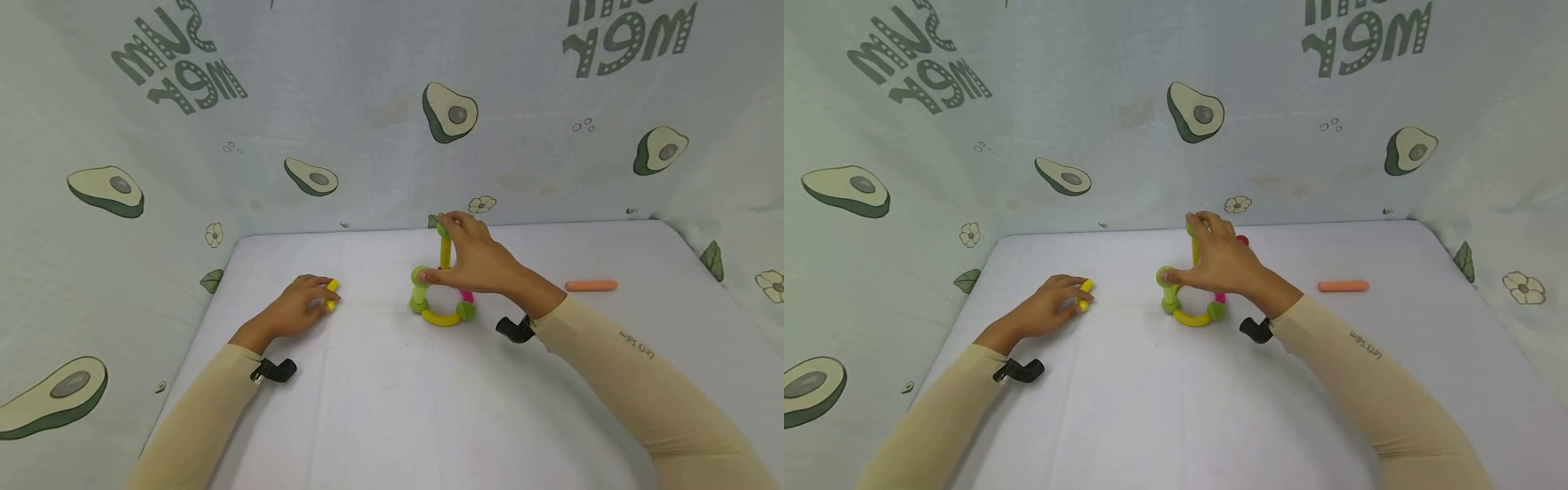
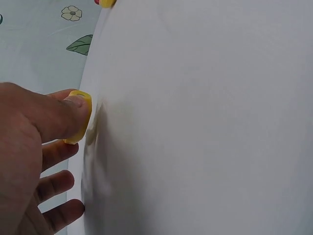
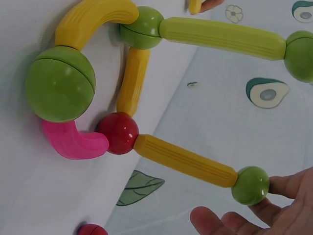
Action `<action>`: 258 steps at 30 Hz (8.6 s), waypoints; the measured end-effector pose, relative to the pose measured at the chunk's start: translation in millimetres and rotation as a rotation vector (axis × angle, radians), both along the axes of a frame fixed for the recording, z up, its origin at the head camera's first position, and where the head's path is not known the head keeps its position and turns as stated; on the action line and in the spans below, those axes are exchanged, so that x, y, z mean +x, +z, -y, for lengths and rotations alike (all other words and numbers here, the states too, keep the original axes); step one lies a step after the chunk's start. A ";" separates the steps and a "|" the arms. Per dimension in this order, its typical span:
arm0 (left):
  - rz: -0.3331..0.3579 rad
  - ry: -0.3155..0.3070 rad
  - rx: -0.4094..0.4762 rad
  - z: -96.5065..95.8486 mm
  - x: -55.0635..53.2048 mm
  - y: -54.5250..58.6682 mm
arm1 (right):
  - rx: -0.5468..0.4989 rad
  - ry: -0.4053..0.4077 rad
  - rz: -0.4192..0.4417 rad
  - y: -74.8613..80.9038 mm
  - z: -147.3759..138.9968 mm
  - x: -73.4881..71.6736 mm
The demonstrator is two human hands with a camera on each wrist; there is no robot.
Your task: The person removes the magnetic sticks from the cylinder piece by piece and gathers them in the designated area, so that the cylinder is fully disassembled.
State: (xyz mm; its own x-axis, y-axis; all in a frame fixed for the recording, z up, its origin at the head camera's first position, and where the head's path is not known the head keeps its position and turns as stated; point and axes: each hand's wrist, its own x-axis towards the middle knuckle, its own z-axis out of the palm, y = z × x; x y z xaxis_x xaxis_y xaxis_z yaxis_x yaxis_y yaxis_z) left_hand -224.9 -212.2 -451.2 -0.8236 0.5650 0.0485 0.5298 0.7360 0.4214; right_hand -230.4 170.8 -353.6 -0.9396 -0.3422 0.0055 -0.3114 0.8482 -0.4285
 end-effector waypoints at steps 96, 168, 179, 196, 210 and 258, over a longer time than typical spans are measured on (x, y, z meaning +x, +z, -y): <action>0.029 -0.038 0.393 -164.4 8.9 4.4 | -0.550 0.153 -0.008 -30.7 14.7 23.3; 0.039 -0.029 0.385 -169.6 7.8 1.8 | -0.219 -0.361 0.100 -50.8 -99.0 -59.4; 0.029 -0.023 0.374 -169.3 8.9 3.2 | -0.197 -0.391 0.143 -62.7 -106.0 -72.9; 0.031 -0.030 0.381 -169.2 7.4 2.8 | -0.167 -0.404 0.218 -67.9 -106.5 -78.8; 0.051 -0.024 0.381 -168.7 7.5 0.9 | -0.136 -0.405 0.253 -69.9 -107.6 -79.7; 0.333 0.091 0.561 -187.2 -46.0 37.3 | -0.476 -0.111 -0.068 -29.3 -15.2 -26.3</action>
State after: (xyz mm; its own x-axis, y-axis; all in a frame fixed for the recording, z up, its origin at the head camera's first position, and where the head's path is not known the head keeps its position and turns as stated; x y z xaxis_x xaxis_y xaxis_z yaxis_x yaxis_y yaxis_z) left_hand -270.9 -25.0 -413.9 -0.8890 0.4552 0.0494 0.2502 0.3926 0.8850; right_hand -256.7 186.0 -382.9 -0.9623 -0.1843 0.1999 -0.2711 0.5927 -0.7584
